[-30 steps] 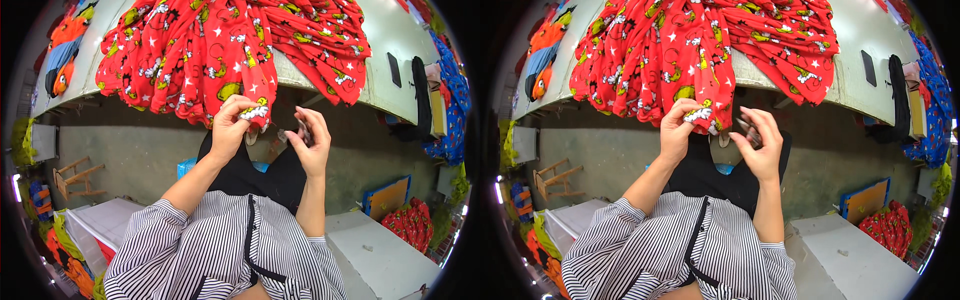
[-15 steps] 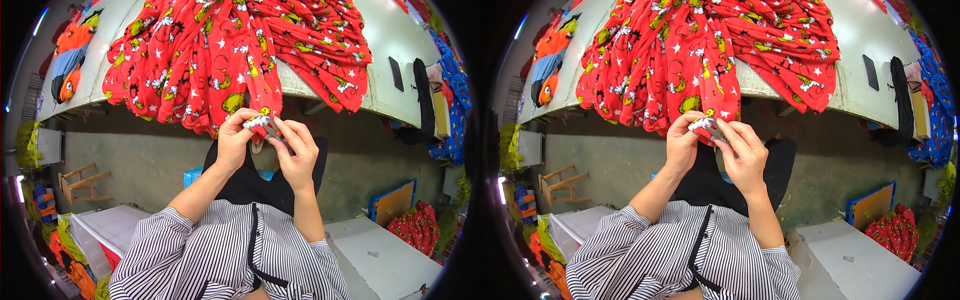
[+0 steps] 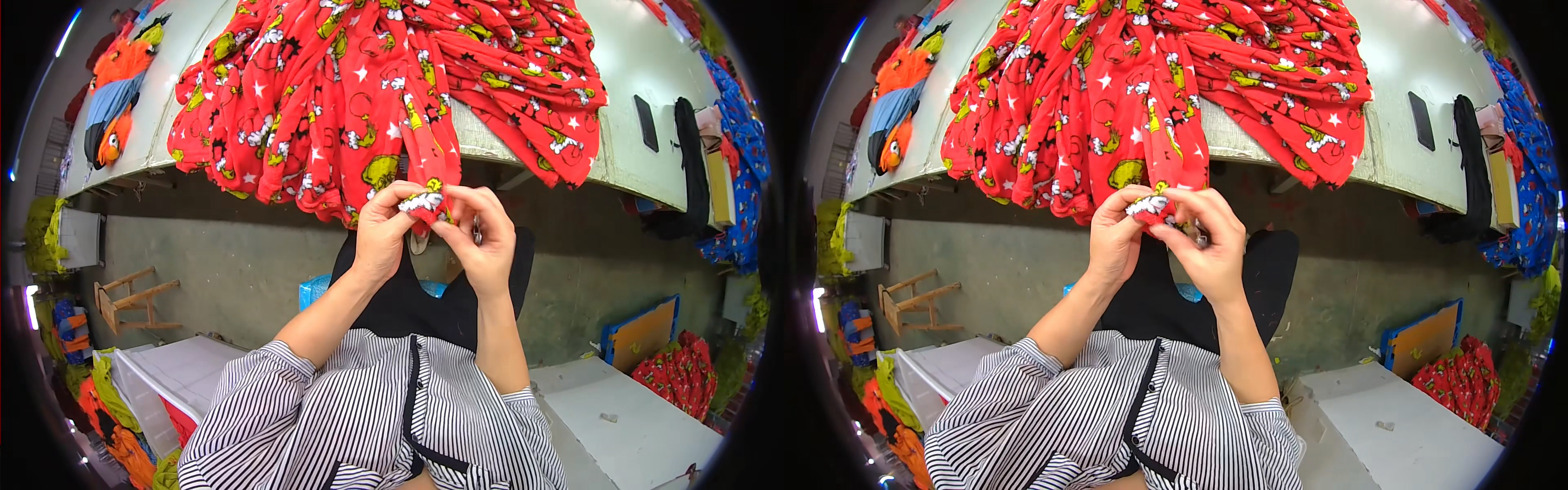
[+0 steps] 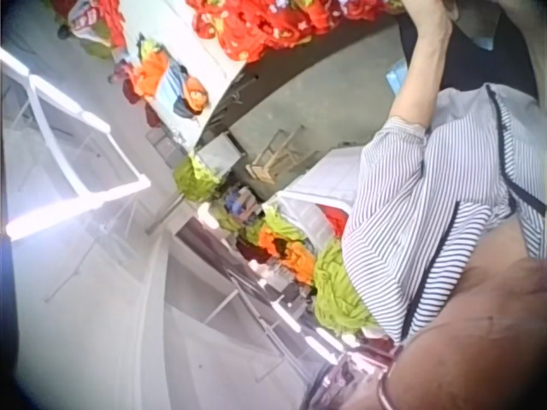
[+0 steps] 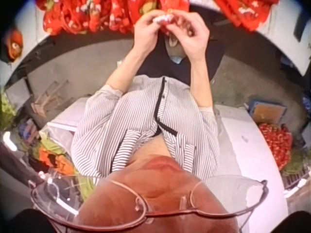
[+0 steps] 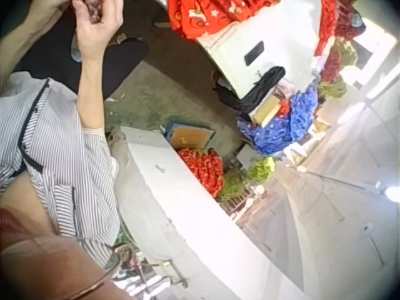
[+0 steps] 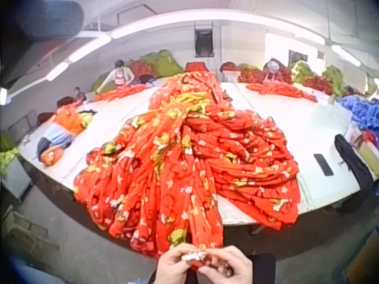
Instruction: The person trims loose threads from the cuffs and edges of fleece garments using thread snips.
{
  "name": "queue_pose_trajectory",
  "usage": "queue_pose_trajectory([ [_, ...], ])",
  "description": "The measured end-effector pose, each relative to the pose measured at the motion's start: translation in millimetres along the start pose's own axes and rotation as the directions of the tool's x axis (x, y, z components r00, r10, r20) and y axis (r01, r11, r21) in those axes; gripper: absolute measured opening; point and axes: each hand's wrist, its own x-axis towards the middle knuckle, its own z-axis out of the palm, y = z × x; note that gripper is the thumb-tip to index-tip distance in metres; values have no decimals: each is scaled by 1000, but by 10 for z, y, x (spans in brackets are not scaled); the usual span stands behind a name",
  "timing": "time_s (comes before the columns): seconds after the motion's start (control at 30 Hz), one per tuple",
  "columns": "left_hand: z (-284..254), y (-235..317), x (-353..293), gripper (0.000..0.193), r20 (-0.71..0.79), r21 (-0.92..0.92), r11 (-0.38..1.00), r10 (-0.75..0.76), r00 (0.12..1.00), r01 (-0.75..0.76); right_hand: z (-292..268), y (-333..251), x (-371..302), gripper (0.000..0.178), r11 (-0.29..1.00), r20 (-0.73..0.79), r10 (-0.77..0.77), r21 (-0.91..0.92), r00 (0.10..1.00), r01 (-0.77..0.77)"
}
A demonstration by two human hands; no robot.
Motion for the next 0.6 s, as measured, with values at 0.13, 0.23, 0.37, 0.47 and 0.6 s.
queue_pose_trajectory([
  [0.13,27,38,-18,14,10,-52,998,-43,999,43,85,43,92,17,969,57,-137,-198,989,146],
  [0.23,25,46,-27,15,-13,-96,992,-85,996,83,3,74,-16,11,992,-9,13,125,1000,-12],
  [0.37,-5,20,-25,15,-8,-194,974,-122,993,118,-115,-86,-126,26,977,-42,54,-205,998,-62],
  [0.47,16,0,-4,15,13,-267,954,-137,990,136,-101,-136,-157,37,913,-68,-84,-404,994,49],
  [0.6,27,-11,-6,18,36,-304,942,-139,990,143,-41,-25,-195,40,860,-79,-187,-496,979,124],
])
